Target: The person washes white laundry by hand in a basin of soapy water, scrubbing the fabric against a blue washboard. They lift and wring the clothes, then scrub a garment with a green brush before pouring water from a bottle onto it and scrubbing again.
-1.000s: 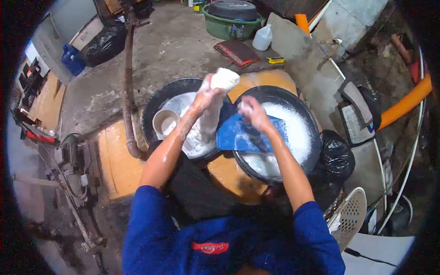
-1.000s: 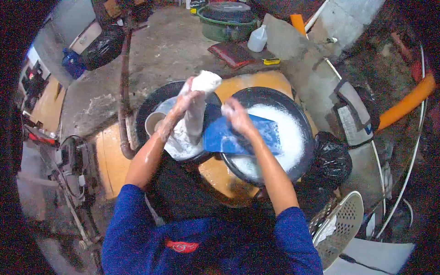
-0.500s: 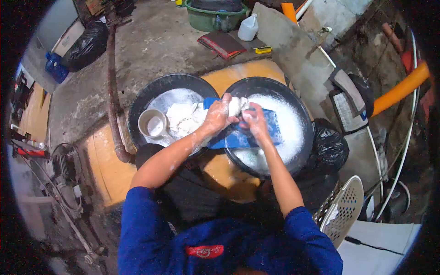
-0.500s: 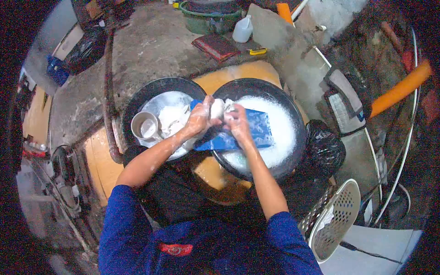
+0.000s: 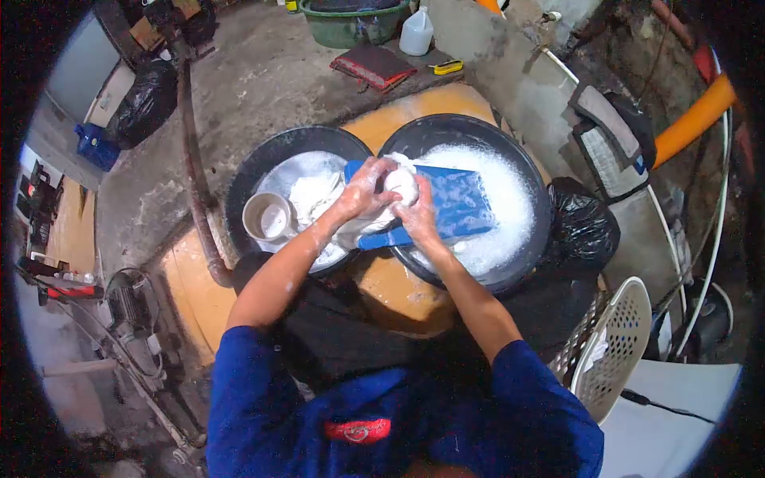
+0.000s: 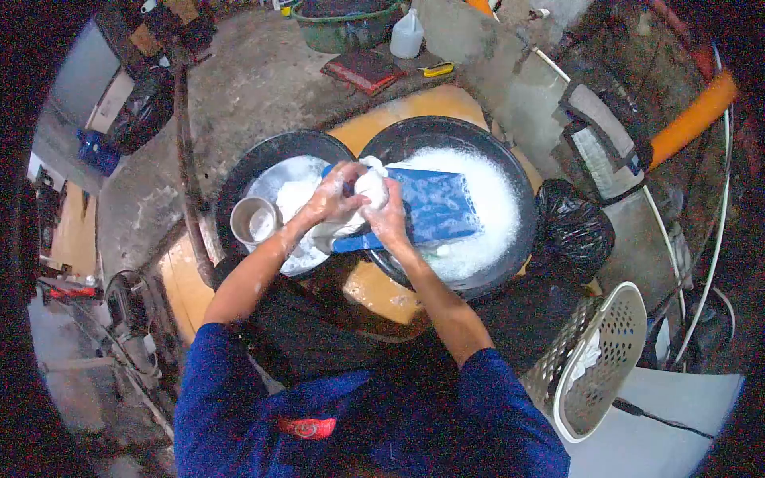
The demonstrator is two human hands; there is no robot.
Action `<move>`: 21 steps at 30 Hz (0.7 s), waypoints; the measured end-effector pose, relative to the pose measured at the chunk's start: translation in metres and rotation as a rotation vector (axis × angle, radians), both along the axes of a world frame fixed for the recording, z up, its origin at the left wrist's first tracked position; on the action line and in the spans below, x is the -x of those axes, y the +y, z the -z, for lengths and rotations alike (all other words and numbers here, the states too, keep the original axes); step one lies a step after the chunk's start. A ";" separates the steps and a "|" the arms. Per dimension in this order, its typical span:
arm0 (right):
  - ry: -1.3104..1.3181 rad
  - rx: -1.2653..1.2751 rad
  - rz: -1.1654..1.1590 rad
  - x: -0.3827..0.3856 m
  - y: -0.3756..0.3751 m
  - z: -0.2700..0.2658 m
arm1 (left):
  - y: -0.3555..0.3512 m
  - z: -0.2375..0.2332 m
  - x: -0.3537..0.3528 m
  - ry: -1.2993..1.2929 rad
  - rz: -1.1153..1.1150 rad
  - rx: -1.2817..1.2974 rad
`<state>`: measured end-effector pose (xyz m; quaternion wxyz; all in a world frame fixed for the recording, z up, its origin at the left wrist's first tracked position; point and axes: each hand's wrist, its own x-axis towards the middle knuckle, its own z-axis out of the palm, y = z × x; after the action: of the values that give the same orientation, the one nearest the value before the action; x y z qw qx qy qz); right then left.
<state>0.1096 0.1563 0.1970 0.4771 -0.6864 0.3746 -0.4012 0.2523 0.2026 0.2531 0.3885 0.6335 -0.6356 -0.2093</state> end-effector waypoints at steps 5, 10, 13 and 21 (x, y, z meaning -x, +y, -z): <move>-0.002 0.033 -0.102 -0.001 -0.004 -0.001 | -0.013 0.034 -0.007 -0.094 0.072 0.316; -0.067 -0.003 -0.354 0.004 -0.021 0.017 | -0.009 0.029 -0.011 0.252 0.062 -0.025; -0.173 -0.231 -0.491 0.008 -0.025 0.016 | -0.009 0.025 -0.012 0.311 -0.039 -0.171; 0.205 0.202 -0.240 0.002 0.002 -0.025 | -0.021 0.040 -0.009 0.130 -0.411 -0.285</move>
<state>0.1079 0.1587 0.2216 0.4096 -0.8078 0.2946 -0.3049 0.2616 0.1814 0.2135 0.3697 0.7830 -0.4313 -0.2533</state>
